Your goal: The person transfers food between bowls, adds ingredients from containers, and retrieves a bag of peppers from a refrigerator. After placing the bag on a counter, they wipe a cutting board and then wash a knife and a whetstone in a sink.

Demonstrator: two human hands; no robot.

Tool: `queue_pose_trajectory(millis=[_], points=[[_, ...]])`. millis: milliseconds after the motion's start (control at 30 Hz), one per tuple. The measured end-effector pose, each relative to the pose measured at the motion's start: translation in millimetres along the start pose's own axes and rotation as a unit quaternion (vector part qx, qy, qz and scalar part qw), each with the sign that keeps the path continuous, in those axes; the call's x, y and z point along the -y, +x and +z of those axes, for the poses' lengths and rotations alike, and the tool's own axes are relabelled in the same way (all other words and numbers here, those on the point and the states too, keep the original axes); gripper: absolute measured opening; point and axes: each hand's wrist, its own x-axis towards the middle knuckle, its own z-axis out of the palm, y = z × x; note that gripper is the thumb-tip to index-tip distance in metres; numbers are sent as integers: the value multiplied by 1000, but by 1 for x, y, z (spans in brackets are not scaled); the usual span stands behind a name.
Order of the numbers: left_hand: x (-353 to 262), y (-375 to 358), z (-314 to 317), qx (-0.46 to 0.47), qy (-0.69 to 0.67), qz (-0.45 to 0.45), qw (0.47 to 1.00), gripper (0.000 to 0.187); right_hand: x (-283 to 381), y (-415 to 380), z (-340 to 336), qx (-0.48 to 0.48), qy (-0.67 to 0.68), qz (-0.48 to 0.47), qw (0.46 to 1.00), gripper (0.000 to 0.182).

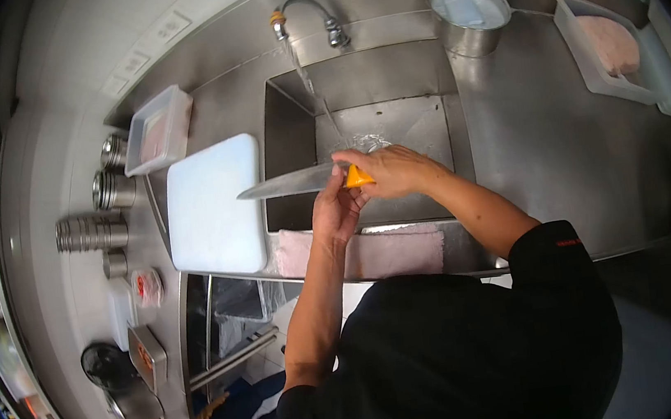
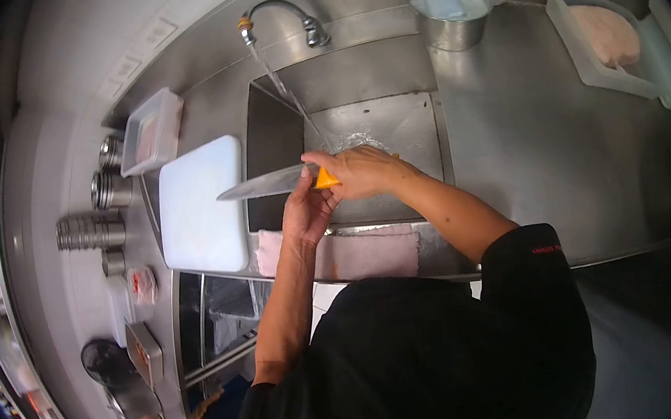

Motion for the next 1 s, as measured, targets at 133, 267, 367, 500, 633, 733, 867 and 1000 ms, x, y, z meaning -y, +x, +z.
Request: queue_pose_trajectory(millis=[133,267,367,500,633,733,867,1000], points=[[-1,-3,24,-11,-11,8,1000,48,-14,-17,-63,-88,-91,-7,992,57],[7,-6,13,-35,17,25,999,55,-146,10,-211,-325,-212,188,902,34],[15,-8,7,-64,28,33,997,59,-195,11,-272,-325,-178,382,847,47],[22,-14,5,-92,54,31,994,61,-224,23,-273,-194,-168,420,871,53],[26,-23,-3,-106,94,39,989,61,-215,24,-266,-237,-166,428,856,48],[28,-28,-5,-121,110,54,985,63,-224,27,-259,-310,-233,396,833,54],[30,-26,-7,-112,132,57,983,67,-250,33,-256,-378,-260,308,833,56],[31,-28,-9,-108,133,62,983,69,-226,17,-279,-359,-133,274,883,61]])
